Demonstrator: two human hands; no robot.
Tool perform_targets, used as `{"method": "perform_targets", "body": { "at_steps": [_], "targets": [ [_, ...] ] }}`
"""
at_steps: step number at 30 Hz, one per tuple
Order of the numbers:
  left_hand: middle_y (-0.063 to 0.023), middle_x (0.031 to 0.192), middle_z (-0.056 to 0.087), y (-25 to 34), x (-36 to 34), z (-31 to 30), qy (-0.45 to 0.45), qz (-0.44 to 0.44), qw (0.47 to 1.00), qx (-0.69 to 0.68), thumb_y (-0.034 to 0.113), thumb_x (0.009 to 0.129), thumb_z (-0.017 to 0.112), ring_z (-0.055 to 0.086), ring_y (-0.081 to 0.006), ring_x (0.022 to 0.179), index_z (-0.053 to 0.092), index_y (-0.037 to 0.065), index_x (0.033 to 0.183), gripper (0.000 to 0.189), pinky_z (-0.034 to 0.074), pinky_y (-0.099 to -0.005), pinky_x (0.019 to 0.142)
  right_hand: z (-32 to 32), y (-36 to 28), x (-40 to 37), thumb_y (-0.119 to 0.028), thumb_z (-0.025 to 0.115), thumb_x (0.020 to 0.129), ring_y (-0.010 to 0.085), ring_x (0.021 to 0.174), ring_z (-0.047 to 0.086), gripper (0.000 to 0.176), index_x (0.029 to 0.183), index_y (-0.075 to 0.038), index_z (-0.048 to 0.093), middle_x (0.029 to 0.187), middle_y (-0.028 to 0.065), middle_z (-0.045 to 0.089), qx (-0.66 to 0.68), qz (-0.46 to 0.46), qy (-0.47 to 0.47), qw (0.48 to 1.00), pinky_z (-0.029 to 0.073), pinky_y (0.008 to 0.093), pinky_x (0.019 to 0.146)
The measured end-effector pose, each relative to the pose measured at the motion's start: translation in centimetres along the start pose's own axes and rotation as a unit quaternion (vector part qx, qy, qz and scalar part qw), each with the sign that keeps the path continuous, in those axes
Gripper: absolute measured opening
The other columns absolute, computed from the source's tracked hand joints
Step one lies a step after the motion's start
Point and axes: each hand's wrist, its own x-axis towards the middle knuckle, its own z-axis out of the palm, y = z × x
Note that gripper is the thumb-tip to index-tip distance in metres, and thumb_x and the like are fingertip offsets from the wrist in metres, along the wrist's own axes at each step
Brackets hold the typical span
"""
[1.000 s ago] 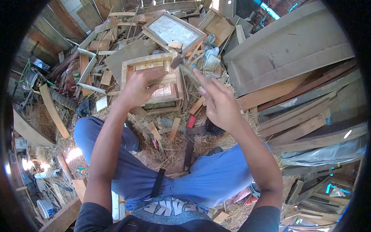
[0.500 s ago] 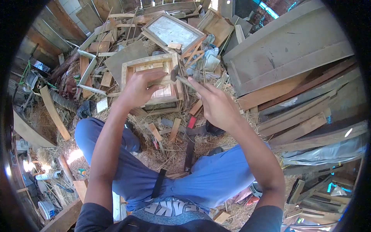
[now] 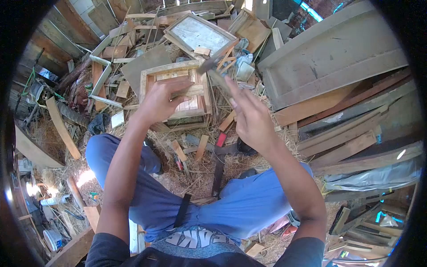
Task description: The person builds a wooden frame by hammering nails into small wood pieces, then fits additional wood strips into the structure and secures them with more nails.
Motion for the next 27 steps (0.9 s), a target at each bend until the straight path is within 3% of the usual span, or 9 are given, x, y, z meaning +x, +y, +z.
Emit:
{"method": "perform_targets", "body": {
  "at_steps": [2, 6, 9, 12, 18, 20, 21, 23, 27],
  "targets": [
    [-0.0200, 0.133, 0.069, -0.3, 0.1, 0.1, -0.005, 0.014, 0.999, 0.030, 0.002, 0.083, 0.077, 0.064, -0.0384, 0.125, 0.071, 0.004, 0.129, 0.046, 0.051, -0.0433, 0.106, 0.0, 1.2, -0.6, 0.005, 0.058, 0.096, 0.0442, 0.086, 0.067, 0.067, 0.157, -0.022, 0.048, 0.106, 0.0219, 0.066, -0.061, 0.071, -0.161, 0.983, 0.055, 0.0510, 0.078],
    [-0.0200, 0.134, 0.068, -0.1, 0.1, 0.1, 0.003, 0.006, 1.000, 0.019, 0.001, 0.083, 0.077, 0.064, -0.0384, 0.125, 0.072, 0.004, 0.128, 0.046, 0.051, -0.0432, 0.106, -0.9, 0.2, -0.1, 0.005, 0.058, 0.096, 0.0435, 0.083, 0.067, 0.067, 0.157, -0.022, 0.048, 0.106, 0.0215, 0.066, -0.043, 0.063, -0.137, 0.988, 0.055, 0.0513, 0.078],
    [-0.0199, 0.133, 0.069, -0.1, 0.1, -0.1, 0.004, 0.014, 1.000, 0.009, 0.001, 0.083, 0.077, 0.064, -0.0381, 0.125, 0.072, 0.004, 0.127, 0.045, 0.052, -0.0434, 0.106, -0.1, 0.0, -0.2, 0.007, 0.058, 0.095, 0.0417, 0.082, 0.066, 0.070, 0.158, -0.022, 0.046, 0.103, 0.0205, 0.065, -0.001, 0.021, -0.003, 1.000, 0.055, 0.0489, 0.077],
    [-0.0193, 0.133, 0.069, -0.1, 0.2, -0.3, 0.004, 0.015, 1.000, 0.015, 0.001, 0.082, 0.077, 0.065, -0.0375, 0.125, 0.072, 0.004, 0.128, 0.046, 0.052, -0.0432, 0.106, -0.3, 1.1, -0.7, 0.009, 0.057, 0.095, 0.0398, 0.079, 0.065, 0.072, 0.159, -0.021, 0.045, 0.100, 0.0198, 0.064, -0.098, 0.063, -0.157, 0.981, 0.055, 0.0464, 0.074],
    [-0.0184, 0.134, 0.069, 0.0, 0.1, -0.3, -0.003, -0.010, 1.000, 0.008, 0.001, 0.082, 0.077, 0.064, -0.0368, 0.127, 0.072, 0.005, 0.129, 0.047, 0.052, -0.0424, 0.107, 0.4, 1.0, -0.2, 0.010, 0.058, 0.093, 0.0413, 0.077, 0.063, 0.073, 0.159, -0.019, 0.046, 0.097, 0.0202, 0.063, -0.009, -0.043, 0.019, 0.999, 0.054, 0.0471, 0.074],
    [-0.0183, 0.135, 0.068, 0.1, 0.1, -0.4, 0.002, 0.011, 1.000, 0.026, 0.001, 0.082, 0.078, 0.064, -0.0371, 0.126, 0.072, 0.006, 0.128, 0.047, 0.051, -0.0424, 0.107, -0.1, 1.4, -0.5, 0.009, 0.057, 0.093, 0.0417, 0.078, 0.063, 0.071, 0.158, -0.017, 0.046, 0.097, 0.0207, 0.063, -0.091, 0.050, -0.166, 0.981, 0.054, 0.0471, 0.074],
    [-0.0183, 0.135, 0.068, -0.2, 0.3, -0.4, 0.003, 0.014, 1.000, 0.028, 0.001, 0.082, 0.078, 0.064, -0.0371, 0.126, 0.072, 0.006, 0.128, 0.047, 0.051, -0.0424, 0.107, -0.2, 1.2, -0.2, 0.009, 0.057, 0.093, 0.0417, 0.078, 0.063, 0.071, 0.158, -0.017, 0.046, 0.097, 0.0207, 0.063, -0.092, 0.049, -0.164, 0.981, 0.054, 0.0471, 0.074],
    [-0.0191, 0.104, 0.073, -0.8, 0.0, 0.3, 0.049, 0.045, 0.998, 0.013, 0.005, 0.083, 0.076, 0.070, -0.0397, 0.100, 0.075, 0.010, 0.124, 0.041, 0.055, -0.0470, 0.087, -0.4, 0.4, 0.2, 0.007, 0.056, 0.095, 0.0416, 0.077, 0.064, 0.067, 0.157, -0.015, 0.047, 0.097, 0.0209, 0.063, -0.012, 0.000, -0.053, 0.998, 0.054, 0.0468, 0.073],
    [-0.0188, 0.104, 0.073, -0.6, 0.0, 0.1, 0.044, 0.050, 0.998, 0.009, 0.005, 0.084, 0.076, 0.070, -0.0398, 0.100, 0.075, 0.010, 0.124, 0.040, 0.055, -0.0470, 0.087, 0.4, 1.0, -0.6, 0.006, 0.055, 0.096, 0.0418, 0.077, 0.064, 0.064, 0.157, -0.015, 0.048, 0.096, 0.0212, 0.063, -0.013, -0.030, -0.021, 0.999, 0.055, 0.0465, 0.072]
  ]
}}
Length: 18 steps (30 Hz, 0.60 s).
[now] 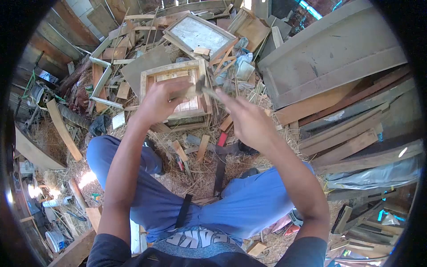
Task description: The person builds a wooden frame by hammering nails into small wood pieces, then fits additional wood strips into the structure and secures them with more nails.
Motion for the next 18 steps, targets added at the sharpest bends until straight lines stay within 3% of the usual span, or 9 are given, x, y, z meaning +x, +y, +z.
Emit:
{"method": "perform_targets", "body": {
  "at_steps": [2, 3, 5, 9, 12, 14, 15, 17, 18],
  "targets": [
    [-0.0180, 0.131, 0.070, 0.7, 0.2, -0.4, -0.040, -0.051, 0.998, 0.025, 0.003, 0.082, 0.078, 0.066, -0.0374, 0.123, 0.073, 0.005, 0.127, 0.045, 0.053, -0.0428, 0.104, -0.7, -0.7, 0.1, 0.014, 0.052, 0.094, 0.0357, 0.083, 0.065, 0.061, 0.152, -0.007, 0.053, 0.096, 0.0226, 0.065, -0.051, 0.113, -0.154, 0.980, 0.054, 0.0403, 0.083],
    [-0.0180, 0.131, 0.070, 0.8, 0.4, -0.5, -0.039, -0.050, 0.998, 0.025, 0.003, 0.082, 0.078, 0.066, -0.0374, 0.123, 0.073, 0.005, 0.127, 0.045, 0.053, -0.0428, 0.104, -0.9, -1.1, 0.4, 0.014, 0.052, 0.094, 0.0357, 0.083, 0.065, 0.061, 0.152, -0.007, 0.053, 0.096, 0.0226, 0.065, -0.052, 0.113, -0.154, 0.980, 0.054, 0.0403, 0.083],
    [-0.0180, 0.131, 0.070, 1.0, 0.2, -0.4, -0.044, -0.053, 0.997, 0.021, 0.003, 0.082, 0.078, 0.066, -0.0374, 0.122, 0.072, 0.005, 0.127, 0.045, 0.053, -0.0424, 0.104, -0.9, -2.0, 0.7, 0.011, 0.052, 0.096, 0.0394, 0.082, 0.063, 0.061, 0.153, -0.009, 0.052, 0.094, 0.0225, 0.064, 0.023, 0.082, -0.020, 0.996, 0.053, 0.0421, 0.082],
    [-0.0178, 0.131, 0.070, 0.8, 0.2, -0.4, -0.047, -0.070, 0.996, 0.002, 0.003, 0.082, 0.078, 0.066, -0.0374, 0.121, 0.073, 0.005, 0.127, 0.045, 0.054, -0.0423, 0.103, -0.6, -0.5, 0.0, 0.001, 0.058, 0.098, 0.0406, 0.082, 0.068, 0.060, 0.154, -0.018, 0.051, 0.098, 0.0232, 0.065, -0.038, 0.060, -0.100, 0.992, 0.053, 0.0520, 0.071],
    [-0.0190, 0.104, 0.074, -0.3, 0.0, 0.4, 0.012, -0.005, 1.000, 0.014, 0.007, 0.085, 0.076, 0.070, -0.0406, 0.098, 0.075, 0.012, 0.125, 0.040, 0.055, -0.0474, 0.085, -0.9, -0.9, 0.4, 0.002, 0.057, 0.098, 0.0401, 0.082, 0.068, 0.062, 0.156, -0.019, 0.049, 0.099, 0.0224, 0.066, -0.048, 0.089, -0.139, 0.985, 0.053, 0.0522, 0.072],
    [-0.0191, 0.104, 0.074, -0.2, 0.0, 0.3, 0.000, -0.011, 1.000, -0.003, 0.007, 0.085, 0.076, 0.070, -0.0406, 0.098, 0.075, 0.012, 0.125, 0.041, 0.055, -0.0477, 0.086, -0.3, -1.9, 0.6, 0.008, 0.054, 0.098, 0.0400, 0.081, 0.061, 0.063, 0.156, -0.015, 0.049, 0.093, 0.0212, 0.062, 0.044, 0.049, 0.050, 0.997, 0.052, 0.0414, 0.081],
    [-0.0191, 0.104, 0.074, -0.1, -0.2, 0.3, -0.001, -0.011, 1.000, -0.003, 0.007, 0.085, 0.076, 0.070, -0.0406, 0.098, 0.075, 0.012, 0.125, 0.041, 0.055, -0.0477, 0.086, -0.1, -1.4, 0.2, 0.008, 0.054, 0.098, 0.0400, 0.081, 0.061, 0.063, 0.156, -0.015, 0.049, 0.093, 0.0212, 0.062, 0.044, 0.049, 0.051, 0.997, 0.052, 0.0414, 0.081],
    [-0.0188, 0.105, 0.074, 0.0, -0.1, 0.1, -0.013, -0.017, 1.000, 0.013, 0.006, 0.084, 0.076, 0.070, -0.0403, 0.099, 0.075, 0.010, 0.124, 0.040, 0.055, -0.0477, 0.087, 0.0, 0.1, -0.8, 0.005, 0.056, 0.098, 0.0417, 0.085, 0.069, 0.066, 0.158, -0.021, 0.045, 0.103, 0.0239, 0.067, -0.036, 0.098, -0.142, 0.984, 0.053, 0.0517, 0.072],
    [-0.0188, 0.105, 0.074, -0.1, 0.0, 0.1, -0.014, -0.014, 1.000, 0.014, 0.006, 0.084, 0.076, 0.070, -0.0403, 0.099, 0.075, 0.010, 0.124, 0.040, 0.055, -0.0477, 0.087, -0.3, -0.2, -0.6, 0.005, 0.056, 0.098, 0.0417, 0.085, 0.069, 0.066, 0.158, -0.021, 0.045, 0.103, 0.0239, 0.067, -0.037, 0.098, -0.139, 0.985, 0.053, 0.0517, 0.072]
  ]
}}
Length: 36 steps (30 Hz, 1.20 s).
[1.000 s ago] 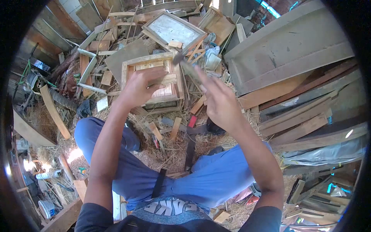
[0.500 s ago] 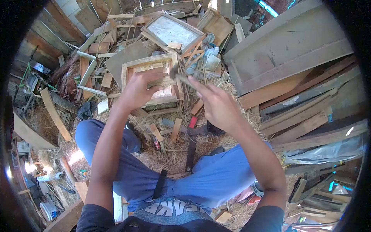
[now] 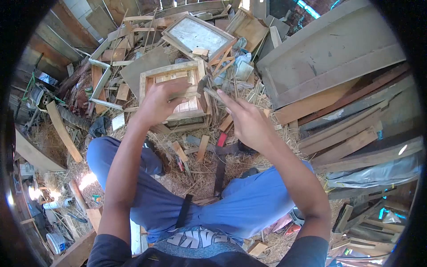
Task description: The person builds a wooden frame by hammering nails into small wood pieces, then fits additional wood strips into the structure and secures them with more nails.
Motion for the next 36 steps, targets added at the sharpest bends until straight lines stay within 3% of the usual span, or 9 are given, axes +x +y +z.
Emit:
{"method": "perform_targets", "body": {
  "at_steps": [6, 8, 15, 18, 20, 23, 29, 32, 36],
  "targets": [
    [-0.0189, 0.107, 0.074, 0.2, 0.0, 0.1, 0.019, 0.016, 0.999, -0.024, 0.006, 0.085, 0.076, 0.070, -0.0398, 0.099, 0.075, 0.010, 0.124, 0.040, 0.054, -0.0478, 0.089, 0.4, -0.4, 0.6, 0.006, 0.056, 0.098, 0.0432, 0.085, 0.069, 0.067, 0.158, -0.021, 0.046, 0.103, 0.0238, 0.067, 0.042, -0.081, 0.191, 0.977, 0.055, 0.0508, 0.075],
    [-0.0188, 0.107, 0.074, 0.1, -0.1, 0.0, 0.018, 0.006, 1.000, -0.012, 0.006, 0.085, 0.076, 0.070, -0.0399, 0.099, 0.075, 0.010, 0.124, 0.039, 0.054, -0.0479, 0.088, 0.0, -0.1, 0.3, 0.006, 0.056, 0.098, 0.0435, 0.084, 0.069, 0.065, 0.158, -0.017, 0.046, 0.103, 0.0235, 0.067, -0.022, 0.000, -0.004, 1.000, 0.055, 0.0500, 0.076],
    [-0.0186, 0.108, 0.074, 0.0, 0.0, -0.1, 0.015, 0.009, 1.000, -0.022, 0.006, 0.084, 0.076, 0.070, -0.0399, 0.099, 0.075, 0.010, 0.123, 0.039, 0.055, -0.0476, 0.088, 0.5, -0.3, 0.7, 0.006, 0.056, 0.098, 0.0436, 0.084, 0.068, 0.063, 0.157, -0.014, 0.047, 0.099, 0.0232, 0.066, 0.028, -0.121, 0.143, 0.982, 0.055, 0.0503, 0.075],
    [-0.0184, 0.108, 0.074, 0.0, 0.1, -0.1, 0.019, 0.006, 1.000, -0.006, 0.005, 0.084, 0.075, 0.070, -0.0395, 0.100, 0.075, 0.010, 0.123, 0.040, 0.055, -0.0474, 0.087, -0.2, -0.5, 0.8, 0.004, 0.057, 0.097, 0.0430, 0.086, 0.069, 0.063, 0.157, -0.016, 0.048, 0.101, 0.0223, 0.067, -0.020, 0.013, -0.011, 1.000, 0.055, 0.0504, 0.075],
    [-0.0181, 0.108, 0.074, 0.0, 0.0, 0.1, 0.013, -0.005, 1.000, -0.019, 0.005, 0.084, 0.075, 0.070, -0.0392, 0.100, 0.075, 0.010, 0.123, 0.039, 0.055, -0.0474, 0.086, 0.4, -0.8, 1.3, 0.002, 0.059, 0.097, 0.0427, 0.086, 0.069, 0.063, 0.156, -0.018, 0.049, 0.103, 0.0217, 0.068, 0.058, -0.079, 0.204, 0.974, 0.055, 0.0509, 0.074],
    [-0.0183, 0.127, 0.072, 1.0, 0.3, -0.7, -0.040, -0.072, 0.996, -0.022, -0.001, 0.081, 0.078, 0.069, -0.0371, 0.118, 0.073, 0.001, 0.125, 0.044, 0.055, -0.0414, 0.100, 0.1, -0.7, 0.6, 0.001, 0.060, 0.096, 0.0431, 0.088, 0.069, 0.063, 0.155, -0.018, 0.050, 0.108, 0.0235, 0.069, -0.075, 0.039, -0.033, 0.996, 0.054, 0.0516, 0.076],
    [-0.0164, 0.108, 0.075, 0.1, -0.1, -0.2, 0.025, 0.014, 1.000, -0.001, 0.007, 0.084, 0.077, 0.071, -0.0391, 0.100, 0.076, 0.010, 0.121, 0.037, 0.055, -0.0478, 0.087, 0.1, -1.8, 0.8, 0.003, 0.058, 0.096, 0.0440, 0.093, 0.070, 0.064, 0.156, -0.017, 0.049, 0.108, 0.0274, 0.068, 0.086, -0.021, 0.185, 0.979, 0.055, 0.0520, 0.079],
    [-0.0188, 0.127, 0.072, 1.2, 0.2, -1.2, -0.039, -0.062, 0.997, -0.008, 0.003, 0.081, 0.080, 0.068, -0.0373, 0.118, 0.072, 0.003, 0.126, 0.045, 0.054, -0.0420, 0.100, 1.3, 0.8, 0.6, 0.004, 0.059, 0.095, 0.0430, 0.095, 0.071, 0.065, 0.156, -0.014, 0.048, 0.108, 0.0271, 0.069, -0.013, -0.010, 0.010, 1.000, 0.056, 0.0480, 0.079],
    [-0.0191, 0.127, 0.071, 0.9, 0.0, -0.9, -0.022, -0.049, 0.999, -0.002, 0.003, 0.082, 0.079, 0.068, -0.0373, 0.119, 0.072, 0.003, 0.127, 0.046, 0.054, -0.0419, 0.101, 1.0, -0.2, 1.2, 0.005, 0.061, 0.094, 0.0392, 0.096, 0.073, 0.063, 0.155, -0.007, 0.048, 0.110, 0.0248, 0.071, 0.027, -0.029, 0.076, 0.996, 0.056, 0.0459, 0.081]
  ]
}}
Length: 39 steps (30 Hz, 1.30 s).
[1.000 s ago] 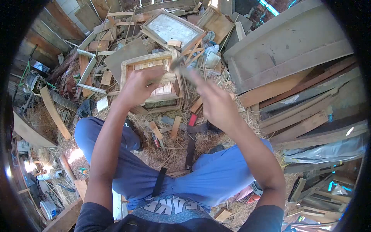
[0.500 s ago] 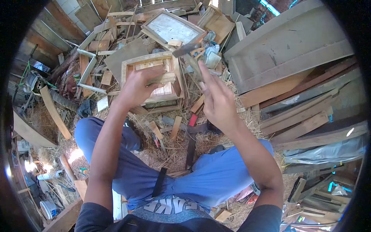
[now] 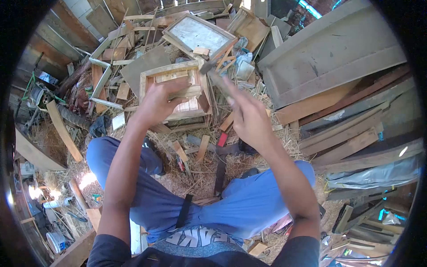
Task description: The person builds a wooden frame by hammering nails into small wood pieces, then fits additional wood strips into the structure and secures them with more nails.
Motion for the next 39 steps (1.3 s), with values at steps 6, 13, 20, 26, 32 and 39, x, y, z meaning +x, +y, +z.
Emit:
{"method": "perform_targets", "body": {
  "at_steps": [6, 13, 20, 26, 32, 39],
  "targets": [
    [-0.0166, 0.114, 0.074, -1.0, 0.1, 0.8, 0.016, 0.044, 0.999, -0.002, 0.005, 0.084, 0.075, 0.069, -0.0390, 0.106, 0.076, 0.010, 0.121, 0.037, 0.055, -0.0482, 0.092, 7.3, 1.2, 0.7, -0.014, 0.083, 0.086, 0.0353, 0.102, 0.072, 0.059, 0.139, -0.001, 0.060, 0.109, 0.0206, 0.071, 0.211, 0.300, 0.072, 0.928, 0.055, 0.0432, 0.092],
    [-0.0166, 0.121, 0.073, -1.0, 0.2, 0.6, 0.020, 0.052, 0.998, -0.009, 0.009, 0.085, 0.077, 0.068, -0.0388, 0.112, 0.074, 0.010, 0.125, 0.040, 0.054, -0.0472, 0.095, 12.5, 5.3, 1.8, -0.017, 0.087, 0.083, 0.0258, 0.096, 0.069, 0.053, 0.127, 0.003, 0.065, 0.103, 0.0147, 0.073, 0.149, 0.162, 0.143, 0.965, 0.053, 0.0380, 0.092],
    [-0.0229, 0.122, 0.072, -1.6, 0.2, -0.9, 0.032, 0.041, 0.997, -0.055, 0.012, 0.097, 0.070, 0.071, -0.0411, 0.110, 0.068, 0.003, 0.133, 0.037, 0.056, -0.0423, 0.091, 11.3, 3.6, 2.9, -0.013, 0.082, 0.088, 0.0207, 0.091, 0.068, 0.039, 0.118, 0.006, 0.066, 0.100, 0.0180, 0.072, 0.241, 0.205, 0.065, 0.946, 0.053, 0.0347, 0.085],
    [-0.0245, 0.115, 0.073, -1.2, 0.4, -1.1, 0.020, 0.008, 0.998, -0.056, 0.013, 0.100, 0.066, 0.071, -0.0423, 0.107, 0.069, 0.003, 0.132, 0.034, 0.055, -0.0436, 0.090, 12.4, 4.2, 2.6, -0.008, 0.075, 0.095, 0.0133, 0.091, 0.065, 0.029, 0.119, 0.005, 0.067, 0.099, 0.0111, 0.073, 0.333, 0.172, 0.092, 0.923, 0.052, 0.0324, 0.084],
    [-0.0255, 0.115, 0.072, -1.6, 0.4, -0.7, 0.029, 0.020, 0.999, -0.030, 0.011, 0.100, 0.064, 0.069, -0.0448, 0.106, 0.069, 0.003, 0.132, 0.033, 0.055, -0.0450, 0.090, 11.9, 3.3, 2.7, -0.008, 0.071, 0.098, 0.0125, 0.095, 0.064, 0.028, 0.122, 0.006, 0.065, 0.103, 0.0096, 0.073, 0.374, 0.169, 0.076, 0.909, 0.051, 0.0311, 0.089],
    [-0.0246, 0.118, 0.072, -1.8, 0.3, -0.3, 0.034, 0.022, 0.999, -0.007, 0.010, 0.101, 0.062, 0.068, -0.0450, 0.107, 0.068, 0.003, 0.133, 0.033, 0.055, -0.0462, 0.091, 11.7, 3.5, 2.5, -0.008, 0.068, 0.101, 0.0133, 0.100, 0.064, 0.028, 0.125, 0.007, 0.064, 0.111, 0.0111, 0.074, 0.360, 0.154, 0.057, 0.918, 0.050, 0.0318, 0.093]
  ]
}}
